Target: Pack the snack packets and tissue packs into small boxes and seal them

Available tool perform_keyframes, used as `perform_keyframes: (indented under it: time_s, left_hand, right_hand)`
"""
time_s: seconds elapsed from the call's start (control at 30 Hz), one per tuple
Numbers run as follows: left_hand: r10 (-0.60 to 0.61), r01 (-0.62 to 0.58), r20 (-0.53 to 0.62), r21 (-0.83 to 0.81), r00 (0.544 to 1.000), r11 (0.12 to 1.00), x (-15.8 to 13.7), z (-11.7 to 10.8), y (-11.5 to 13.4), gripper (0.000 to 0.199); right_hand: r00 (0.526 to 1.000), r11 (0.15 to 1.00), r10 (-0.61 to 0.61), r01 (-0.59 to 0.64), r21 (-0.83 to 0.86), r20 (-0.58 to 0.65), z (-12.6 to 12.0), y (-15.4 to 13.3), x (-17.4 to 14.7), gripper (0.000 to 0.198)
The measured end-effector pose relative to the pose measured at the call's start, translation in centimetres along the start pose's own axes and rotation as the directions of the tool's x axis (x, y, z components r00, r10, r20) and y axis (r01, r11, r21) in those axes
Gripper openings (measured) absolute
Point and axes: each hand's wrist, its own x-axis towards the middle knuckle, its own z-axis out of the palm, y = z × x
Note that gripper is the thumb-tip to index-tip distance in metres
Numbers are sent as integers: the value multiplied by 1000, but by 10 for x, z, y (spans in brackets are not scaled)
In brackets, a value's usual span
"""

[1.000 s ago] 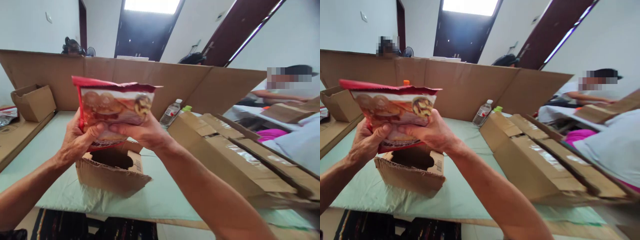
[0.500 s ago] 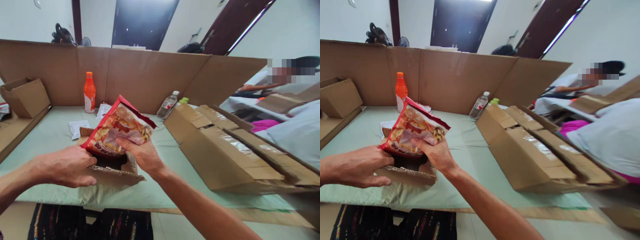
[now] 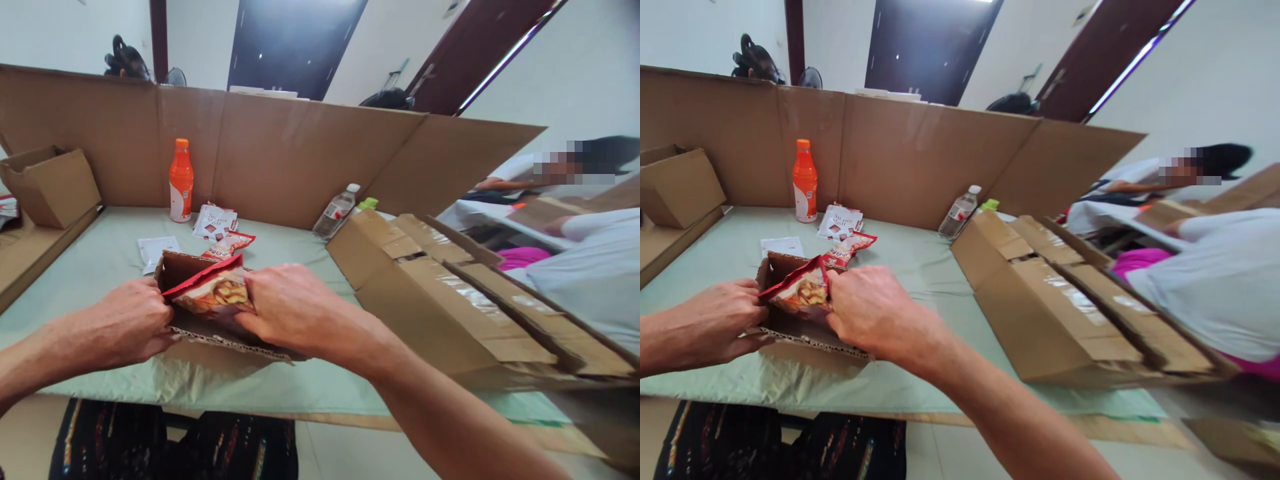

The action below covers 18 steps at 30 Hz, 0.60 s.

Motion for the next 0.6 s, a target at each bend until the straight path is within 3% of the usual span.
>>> perform_keyframes:
  time_s: [0.13, 0.23, 0.33, 0.4, 0.5, 0.57, 0.6]
  left_hand:
    - [-69, 64, 60, 75, 996, 995, -12, 0, 3, 29]
    - [-137, 133, 66, 55, 988, 990, -13, -3, 7, 5]
    - [-149, 147, 60, 29, 987, 989, -8, -8, 12, 23]
    - [-95, 96, 83, -15, 992, 995, -2, -9, 14, 24]
    - [-15, 24, 154, -61, 988, 998, 6, -7, 12, 9]
    - [9, 0, 155, -54, 988, 999, 9, -3, 10, 6]
    - [17, -9, 137, -59, 990, 998, 10, -1, 8, 7]
  right_hand:
    - [985, 996, -47, 59, -64, 167, 12, -11, 26, 23]
    - [939, 983, -180, 182, 22, 291, 29, -13, 41, 30]
    - [876, 953, -300, 260, 155, 377, 45, -8, 47, 37]
    - [857, 933, -343, 266, 240, 385, 50, -3, 45, 38]
    - [874, 881, -390, 263, 393, 288, 47, 5, 30, 33]
    - [936, 820, -341, 250, 515, 88, 40, 18, 19, 29]
    - [965, 783, -257, 239, 575, -51, 36, 28, 15, 26]
